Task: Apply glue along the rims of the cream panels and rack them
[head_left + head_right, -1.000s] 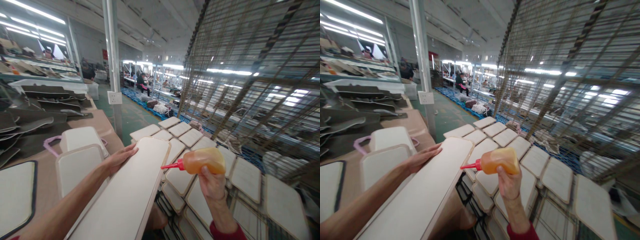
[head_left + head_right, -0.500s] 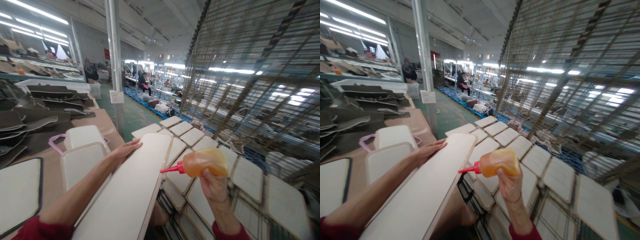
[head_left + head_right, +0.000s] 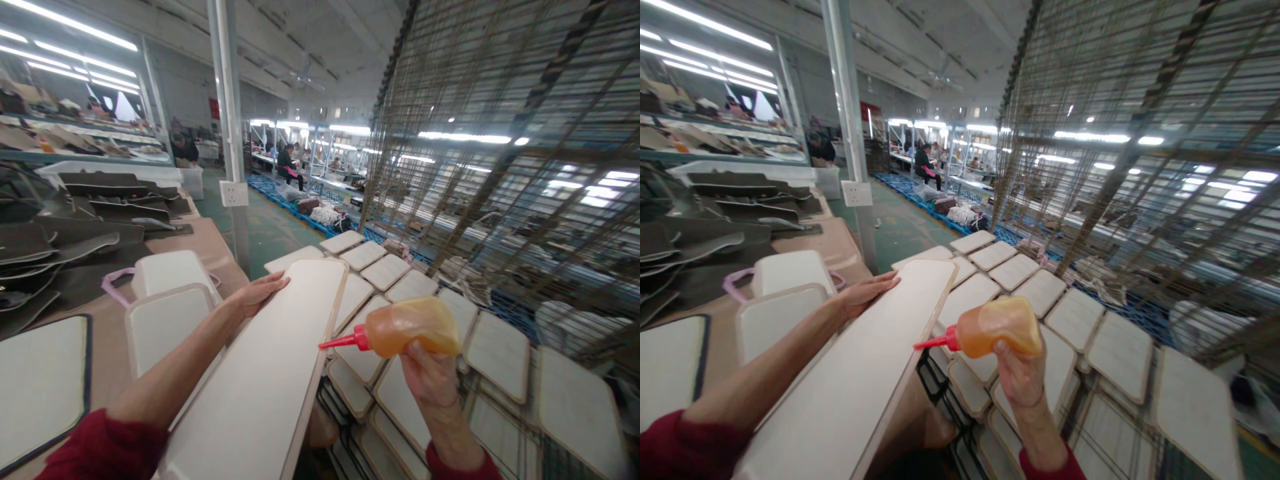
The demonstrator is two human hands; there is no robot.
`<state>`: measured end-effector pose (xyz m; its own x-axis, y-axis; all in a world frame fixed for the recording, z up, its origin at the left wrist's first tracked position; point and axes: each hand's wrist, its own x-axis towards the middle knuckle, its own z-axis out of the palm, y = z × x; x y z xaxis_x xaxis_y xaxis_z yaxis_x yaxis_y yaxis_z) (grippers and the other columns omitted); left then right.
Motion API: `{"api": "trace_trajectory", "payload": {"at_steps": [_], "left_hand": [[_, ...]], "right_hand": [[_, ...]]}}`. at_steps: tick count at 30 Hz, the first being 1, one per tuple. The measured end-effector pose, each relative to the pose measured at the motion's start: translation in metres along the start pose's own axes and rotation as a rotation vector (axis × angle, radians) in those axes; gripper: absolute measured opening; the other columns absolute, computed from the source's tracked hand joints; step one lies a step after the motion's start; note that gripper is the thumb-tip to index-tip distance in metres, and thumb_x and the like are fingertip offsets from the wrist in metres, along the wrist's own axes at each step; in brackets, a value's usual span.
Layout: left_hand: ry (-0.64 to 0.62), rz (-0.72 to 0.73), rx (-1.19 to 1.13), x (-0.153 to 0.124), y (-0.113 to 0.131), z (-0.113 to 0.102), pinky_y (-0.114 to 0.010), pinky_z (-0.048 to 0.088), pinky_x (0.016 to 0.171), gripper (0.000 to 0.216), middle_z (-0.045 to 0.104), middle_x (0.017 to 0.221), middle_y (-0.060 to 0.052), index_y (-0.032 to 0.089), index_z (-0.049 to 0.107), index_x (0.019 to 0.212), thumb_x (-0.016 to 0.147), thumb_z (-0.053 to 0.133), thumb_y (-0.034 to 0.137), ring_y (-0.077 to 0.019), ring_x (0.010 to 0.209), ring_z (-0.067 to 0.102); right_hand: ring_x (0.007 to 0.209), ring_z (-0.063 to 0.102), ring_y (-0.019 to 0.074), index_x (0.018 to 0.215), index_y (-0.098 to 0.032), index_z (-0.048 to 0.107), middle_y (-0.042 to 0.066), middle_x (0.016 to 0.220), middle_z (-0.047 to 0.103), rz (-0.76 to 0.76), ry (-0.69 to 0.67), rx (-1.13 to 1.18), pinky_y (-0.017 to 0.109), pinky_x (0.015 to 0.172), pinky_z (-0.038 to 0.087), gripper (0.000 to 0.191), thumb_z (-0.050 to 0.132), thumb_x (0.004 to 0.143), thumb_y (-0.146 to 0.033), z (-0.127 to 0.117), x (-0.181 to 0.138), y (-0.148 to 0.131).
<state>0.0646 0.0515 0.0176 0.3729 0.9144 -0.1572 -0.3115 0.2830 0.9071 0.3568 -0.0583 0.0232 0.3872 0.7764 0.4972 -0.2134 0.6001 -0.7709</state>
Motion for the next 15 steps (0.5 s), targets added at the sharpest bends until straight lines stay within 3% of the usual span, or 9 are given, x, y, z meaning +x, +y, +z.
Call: {"api": "trace_trajectory", "payload": {"at_steps": [6,15], "left_hand": [[0.024,0.005,-0.004,0.0059,-0.0001,-0.0029,-0.029,0.061,0.066,0.066,0.076,0.106,-0.014,0.015,0.055,0.135,0.074,0.079,0.024,-0.0229,0.078,0.074],[0.077,0.000,-0.002,0.0096,0.0049,0.0005,-0.028,0.061,0.064,0.061,0.076,0.102,-0.013,0.014,0.054,0.135,0.078,0.075,0.021,-0.0205,0.072,0.073]], "right_hand": [[0.067,0.069,0.0192,0.078,-0.024,0.072,0.002,0.069,0.073,-0.007,-0.011,-0.005,0.030,0.066,0.059,0.028,0.087,0.058,-0.038,0.0006,-0.0007,-0.0019],[0.068,0.071,0.0197,0.077,-0.025,0.073,0.003,0.070,0.075,0.021,-0.049,0.007,0.029,0.067,0.060,0.026,0.087,0.060,-0.040,-0.0044,-0.0050,0.0008]]}}
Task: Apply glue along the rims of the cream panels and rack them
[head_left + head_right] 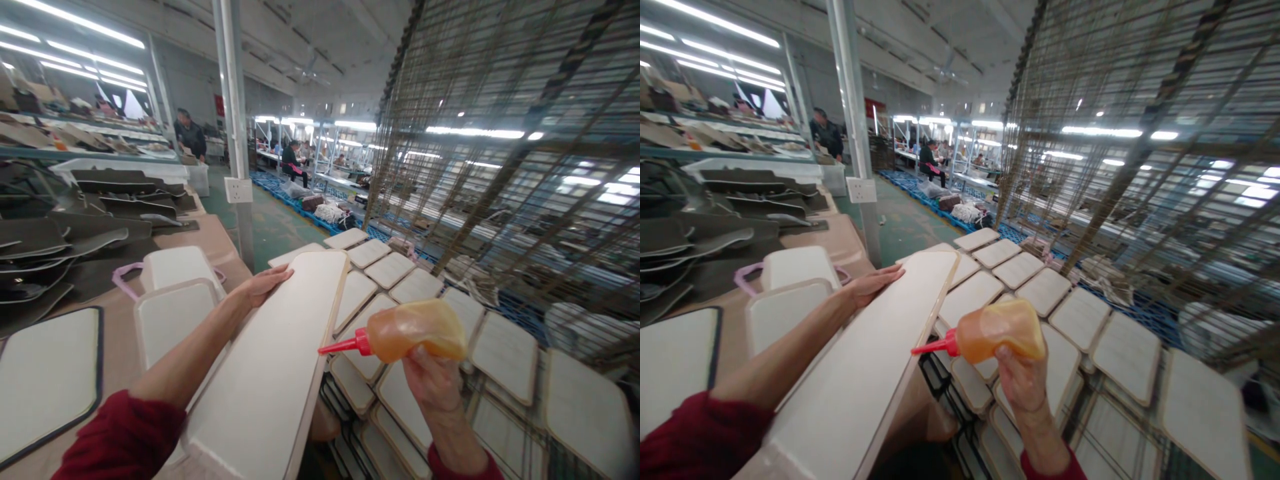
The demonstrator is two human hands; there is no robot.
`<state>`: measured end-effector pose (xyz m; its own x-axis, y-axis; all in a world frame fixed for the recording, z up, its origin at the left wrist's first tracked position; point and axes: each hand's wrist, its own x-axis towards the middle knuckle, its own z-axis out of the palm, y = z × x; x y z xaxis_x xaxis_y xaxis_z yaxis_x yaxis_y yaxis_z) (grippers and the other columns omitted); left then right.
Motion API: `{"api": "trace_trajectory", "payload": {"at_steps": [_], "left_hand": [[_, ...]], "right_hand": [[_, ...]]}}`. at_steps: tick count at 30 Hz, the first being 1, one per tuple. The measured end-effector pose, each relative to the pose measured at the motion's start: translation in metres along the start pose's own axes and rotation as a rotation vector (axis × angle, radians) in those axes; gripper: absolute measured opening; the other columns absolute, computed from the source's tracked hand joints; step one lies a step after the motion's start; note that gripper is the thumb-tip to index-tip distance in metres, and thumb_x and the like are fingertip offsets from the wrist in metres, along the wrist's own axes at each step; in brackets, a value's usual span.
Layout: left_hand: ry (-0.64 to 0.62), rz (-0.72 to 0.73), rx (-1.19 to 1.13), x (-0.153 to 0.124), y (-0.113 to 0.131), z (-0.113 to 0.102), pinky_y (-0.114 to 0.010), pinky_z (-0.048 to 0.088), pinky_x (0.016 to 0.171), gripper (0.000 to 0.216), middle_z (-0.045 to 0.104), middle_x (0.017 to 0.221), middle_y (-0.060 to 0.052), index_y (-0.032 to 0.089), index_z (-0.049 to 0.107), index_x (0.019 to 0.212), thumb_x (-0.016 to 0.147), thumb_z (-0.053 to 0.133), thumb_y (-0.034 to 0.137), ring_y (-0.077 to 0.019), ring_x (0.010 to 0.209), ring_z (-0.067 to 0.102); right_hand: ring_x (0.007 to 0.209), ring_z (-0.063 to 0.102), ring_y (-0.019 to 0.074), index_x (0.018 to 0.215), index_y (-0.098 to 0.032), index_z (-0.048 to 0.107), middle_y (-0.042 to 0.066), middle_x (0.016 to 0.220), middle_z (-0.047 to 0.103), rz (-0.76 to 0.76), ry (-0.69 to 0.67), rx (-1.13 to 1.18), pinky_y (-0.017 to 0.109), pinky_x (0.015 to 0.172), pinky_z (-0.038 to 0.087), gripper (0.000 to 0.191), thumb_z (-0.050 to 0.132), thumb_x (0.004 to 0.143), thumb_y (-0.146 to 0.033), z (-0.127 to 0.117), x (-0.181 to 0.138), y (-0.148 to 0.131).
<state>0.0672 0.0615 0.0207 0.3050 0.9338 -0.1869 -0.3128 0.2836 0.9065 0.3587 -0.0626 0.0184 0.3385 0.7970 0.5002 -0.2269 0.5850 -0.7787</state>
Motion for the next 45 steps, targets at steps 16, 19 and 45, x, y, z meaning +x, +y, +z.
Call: {"api": "trace_trajectory", "payload": {"at_steps": [16,19,45], "left_hand": [[0.061,0.026,-0.017,0.011,0.007,-0.005,-0.026,0.061,0.060,0.046,0.077,0.098,-0.010,0.015,0.059,0.129,0.084,0.066,0.014,-0.0162,0.063,0.071],[0.069,0.033,-0.020,0.011,0.009,-0.007,-0.026,0.061,0.059,0.046,0.076,0.100,-0.011,0.015,0.059,0.129,0.083,0.067,0.014,-0.0160,0.063,0.071],[0.128,0.023,0.007,0.018,0.014,-0.021,-0.027,0.060,0.058,0.045,0.077,0.098,-0.011,0.016,0.058,0.131,0.086,0.064,0.016,-0.0176,0.062,0.071]], "right_hand": [[0.064,0.069,0.0182,0.085,-0.026,0.073,0.001,0.068,0.074,0.038,-0.057,0.018,0.027,0.063,0.059,0.029,0.086,0.061,-0.037,-0.003,-0.007,-0.004],[0.068,0.070,0.0188,0.091,-0.027,0.073,0.001,0.073,0.075,0.034,-0.053,0.032,0.026,0.062,0.058,0.036,0.087,0.059,-0.037,-0.002,-0.008,-0.005],[0.081,0.073,0.0268,0.106,-0.029,0.069,0.009,0.090,0.076,0.128,-0.166,0.011,0.034,0.059,0.062,0.056,0.086,0.057,-0.050,0.004,-0.014,-0.018]]}}
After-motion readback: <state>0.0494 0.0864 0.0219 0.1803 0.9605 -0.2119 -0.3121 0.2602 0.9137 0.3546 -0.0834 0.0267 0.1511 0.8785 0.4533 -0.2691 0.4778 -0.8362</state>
